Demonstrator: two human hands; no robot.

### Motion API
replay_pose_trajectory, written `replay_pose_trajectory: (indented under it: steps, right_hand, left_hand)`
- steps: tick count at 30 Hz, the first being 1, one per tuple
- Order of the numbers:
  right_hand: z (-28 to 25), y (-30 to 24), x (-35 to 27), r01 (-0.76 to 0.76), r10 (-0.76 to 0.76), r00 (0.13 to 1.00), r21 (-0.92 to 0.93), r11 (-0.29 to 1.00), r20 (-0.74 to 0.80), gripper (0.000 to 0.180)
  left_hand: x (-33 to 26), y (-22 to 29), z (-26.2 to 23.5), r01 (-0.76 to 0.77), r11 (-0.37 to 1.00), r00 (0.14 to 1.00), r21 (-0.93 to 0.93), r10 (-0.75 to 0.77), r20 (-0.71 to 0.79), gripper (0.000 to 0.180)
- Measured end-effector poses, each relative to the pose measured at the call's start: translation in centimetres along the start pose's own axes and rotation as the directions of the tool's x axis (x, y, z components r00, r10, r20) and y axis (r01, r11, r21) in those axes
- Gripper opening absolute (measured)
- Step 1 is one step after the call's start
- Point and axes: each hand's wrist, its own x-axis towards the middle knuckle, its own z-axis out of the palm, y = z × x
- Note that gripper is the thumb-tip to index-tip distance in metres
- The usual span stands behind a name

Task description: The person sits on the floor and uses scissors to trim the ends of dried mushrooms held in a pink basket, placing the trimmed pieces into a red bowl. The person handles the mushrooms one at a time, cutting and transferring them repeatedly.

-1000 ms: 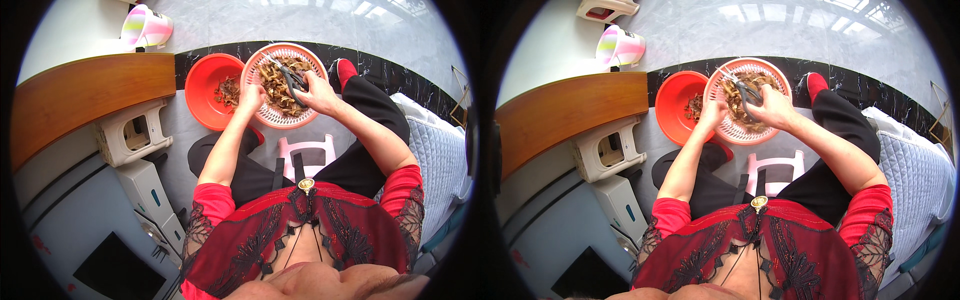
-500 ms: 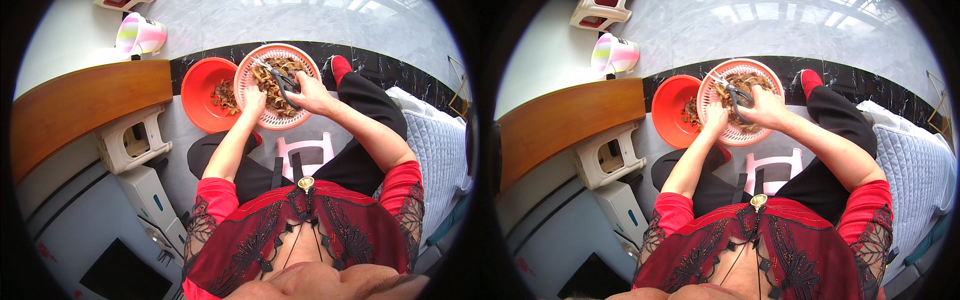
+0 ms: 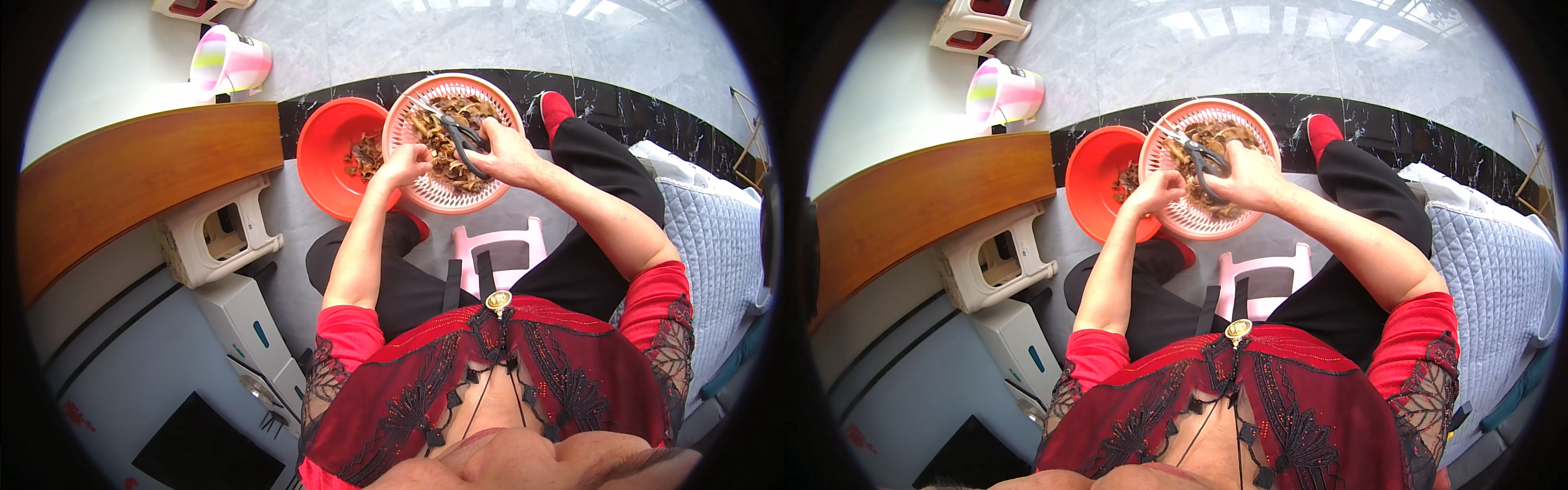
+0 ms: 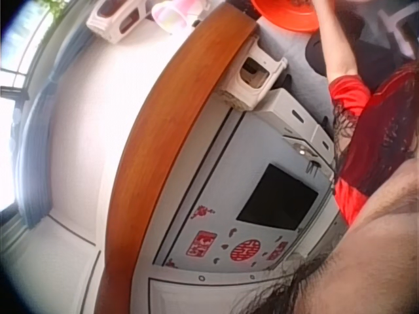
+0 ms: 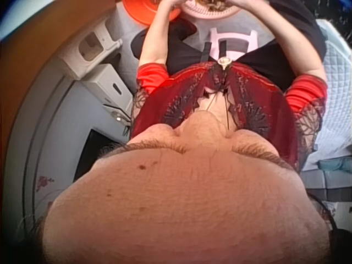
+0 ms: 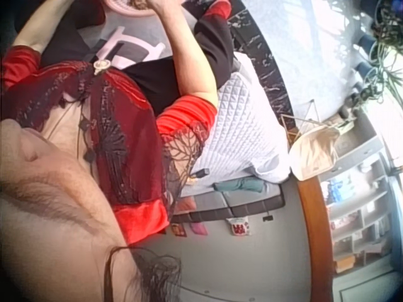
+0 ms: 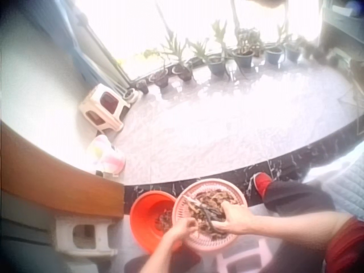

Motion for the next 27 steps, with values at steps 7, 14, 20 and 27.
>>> replay_pose_trajectory:
  steps: [7,14,20,27]
  right_hand:
    - [-0.6,0.5,0.4,-0.03,0.03,1.0,0.158,0.987,0.002,0.059]
    - [-0.3,0.7,0.8,-0.041,0.039,0.999,0.206,0.978,0.014,0.061]
    - [-0.3,0.7,0.9,-0.075,0.07,0.997,0.182,0.98,0.036,0.063]
    - [-0.1,0.7,1.1,-0.071,0.065,0.997,0.194,0.979,0.035,0.063]
  left_hand:
    - [-2.1,2.0,-1.6,-0.003,0.715,0.978,-0.699,0.148,0.147,0.015]
    - [-3.3,3.8,-2.1,0.054,0.622,0.979,-0.781,0.121,0.164,0.022]
    - [-3.6,4.2,-2.4,0.031,0.553,0.973,-0.832,0.172,0.15,0.027]
    - [-3.7,4.2,-2.6,0.025,0.504,0.967,-0.864,0.207,0.149,0.028]
